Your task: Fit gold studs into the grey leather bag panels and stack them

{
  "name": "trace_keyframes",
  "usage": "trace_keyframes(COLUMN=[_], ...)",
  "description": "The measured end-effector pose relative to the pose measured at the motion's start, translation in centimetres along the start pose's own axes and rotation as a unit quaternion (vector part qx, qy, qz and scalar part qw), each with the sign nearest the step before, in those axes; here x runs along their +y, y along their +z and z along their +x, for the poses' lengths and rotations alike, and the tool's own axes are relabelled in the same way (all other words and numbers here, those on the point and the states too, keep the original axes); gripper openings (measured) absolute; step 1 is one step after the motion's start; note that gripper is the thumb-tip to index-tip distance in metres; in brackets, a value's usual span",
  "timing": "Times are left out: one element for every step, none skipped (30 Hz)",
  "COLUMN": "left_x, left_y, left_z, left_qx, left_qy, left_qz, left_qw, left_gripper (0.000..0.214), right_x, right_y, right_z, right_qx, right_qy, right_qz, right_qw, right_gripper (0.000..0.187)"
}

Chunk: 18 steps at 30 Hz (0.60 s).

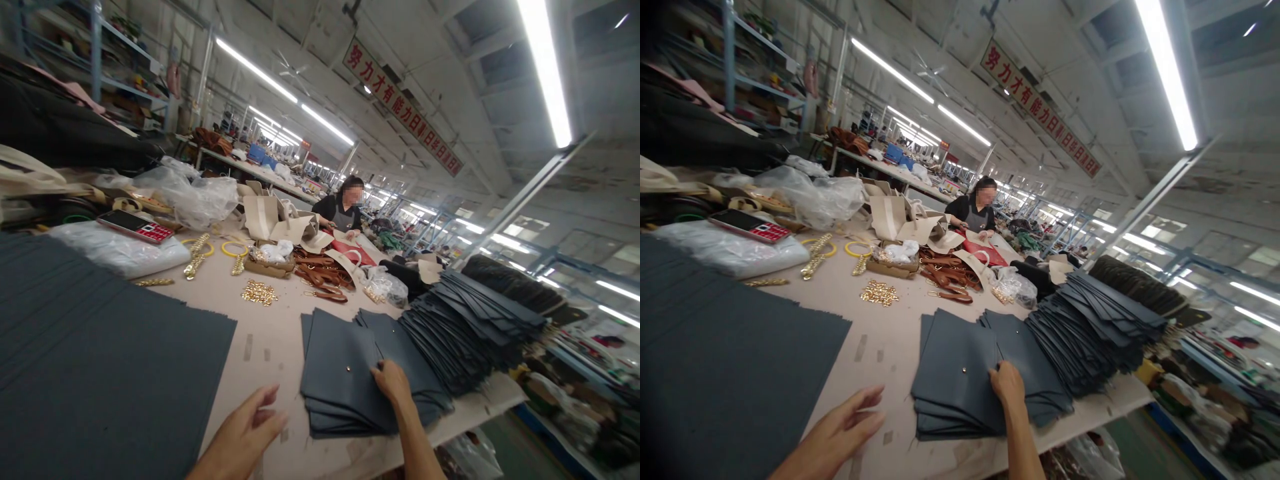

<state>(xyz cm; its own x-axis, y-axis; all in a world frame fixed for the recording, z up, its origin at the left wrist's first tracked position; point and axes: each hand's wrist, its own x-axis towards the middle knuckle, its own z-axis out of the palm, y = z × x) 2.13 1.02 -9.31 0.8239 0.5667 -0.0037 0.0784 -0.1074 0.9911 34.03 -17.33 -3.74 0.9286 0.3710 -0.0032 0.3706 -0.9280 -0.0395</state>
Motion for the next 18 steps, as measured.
trace_keyframes(left_x=[1.4, 2.6, 3.5, 4.1, 4.5, 4.6, 4.5, 4.2, 3.9, 3.6, 3.2, 2.9, 2.5, 2.1, 1.8, 1.5, 1.2, 0.9], left_y=[1.2, 2.3, 3.3, 4.2, 4.9, 5.6, 6.1, 6.6, 6.9, 7.2, 7.5, 7.6, 7.8, 7.9, 8.0, 8.2, 8.3, 8.4], left_z=[1.7, 3.3, 4.7, 5.9, 6.7, 7.2, 7.3, 7.1, 6.7, 6.2, 5.6, 5.1, 4.6, 4.2, 4.0, 3.9, 3.8, 3.8], left_qx=[-0.012, -0.022, -0.022, -0.022, -0.022, -0.024, -0.027, -0.031, -0.034, -0.035, -0.034, -0.027, -0.016, -0.003, 0.01, 0.02, 0.024, 0.025], left_qy=[-0.05, -0.08, -0.095, -0.105, -0.108, -0.108, -0.107, -0.105, -0.104, -0.102, -0.101, -0.1, -0.1, -0.102, -0.108, -0.116, -0.126, -0.135], left_qz=[-0.028, -0.044, -0.046, -0.048, -0.048, -0.05, -0.055, -0.061, -0.067, -0.071, -0.076, -0.083, -0.093, -0.108, -0.127, -0.147, -0.164, -0.173], left_qw=[0.998, 0.996, 0.994, 0.993, 0.993, 0.993, 0.992, 0.992, 0.992, 0.992, 0.991, 0.991, 0.991, 0.989, 0.986, 0.982, 0.978, 0.975], left_gripper=[0.057, 0.065, 0.071, 0.075, 0.077, 0.078, 0.078, 0.078, 0.078, 0.077, 0.075, 0.072, 0.07, 0.068, 0.067, 0.068, 0.069, 0.071], right_x=[0.0, 0.0, -0.1, 0.0, 0.0, 0.1, 0.3, 0.5, 0.7, 0.9, 1.1, 1.2, 1.0, 0.7, 0.1, -0.8, -2.0, -3.4], right_y=[0.0, 0.1, 0.1, 0.2, 0.3, 0.4, 0.5, 0.5, 0.4, 0.2, -0.2, -0.6, -1.1, -1.6, -2.1, -2.5, -2.8, -2.9], right_z=[-0.1, -0.2, -0.3, -0.3, -0.4, -0.4, -0.4, -0.3, -0.2, 0.0, 0.4, 0.9, 1.5, 2.3, 3.2, 4.2, 5.2, 6.3], right_qx=[-0.001, -0.001, -0.001, -0.002, -0.002, -0.004, -0.007, -0.011, -0.017, -0.025, -0.034, -0.044, -0.051, -0.054, -0.052, -0.049, -0.047, -0.049], right_qy=[-0.002, -0.005, -0.008, -0.013, -0.019, -0.025, -0.032, -0.039, -0.047, -0.056, -0.065, -0.073, -0.08, -0.088, -0.099, -0.118, -0.146, -0.182], right_qz=[-0.003, -0.005, -0.007, -0.01, -0.012, -0.014, -0.017, -0.02, -0.022, -0.024, -0.025, -0.027, -0.029, -0.031, -0.031, -0.028, -0.021, -0.011], right_qw=[1.0, 1.0, 1.0, 1.0, 1.0, 1.0, 0.999, 0.999, 0.998, 0.998, 0.997, 0.996, 0.995, 0.994, 0.993, 0.991, 0.988, 0.982], right_gripper=[0.045, 0.044, 0.044, 0.044, 0.044, 0.045, 0.045, 0.046, 0.045, 0.045, 0.044, 0.042, 0.04, 0.038, 0.038, 0.038, 0.04, 0.041])
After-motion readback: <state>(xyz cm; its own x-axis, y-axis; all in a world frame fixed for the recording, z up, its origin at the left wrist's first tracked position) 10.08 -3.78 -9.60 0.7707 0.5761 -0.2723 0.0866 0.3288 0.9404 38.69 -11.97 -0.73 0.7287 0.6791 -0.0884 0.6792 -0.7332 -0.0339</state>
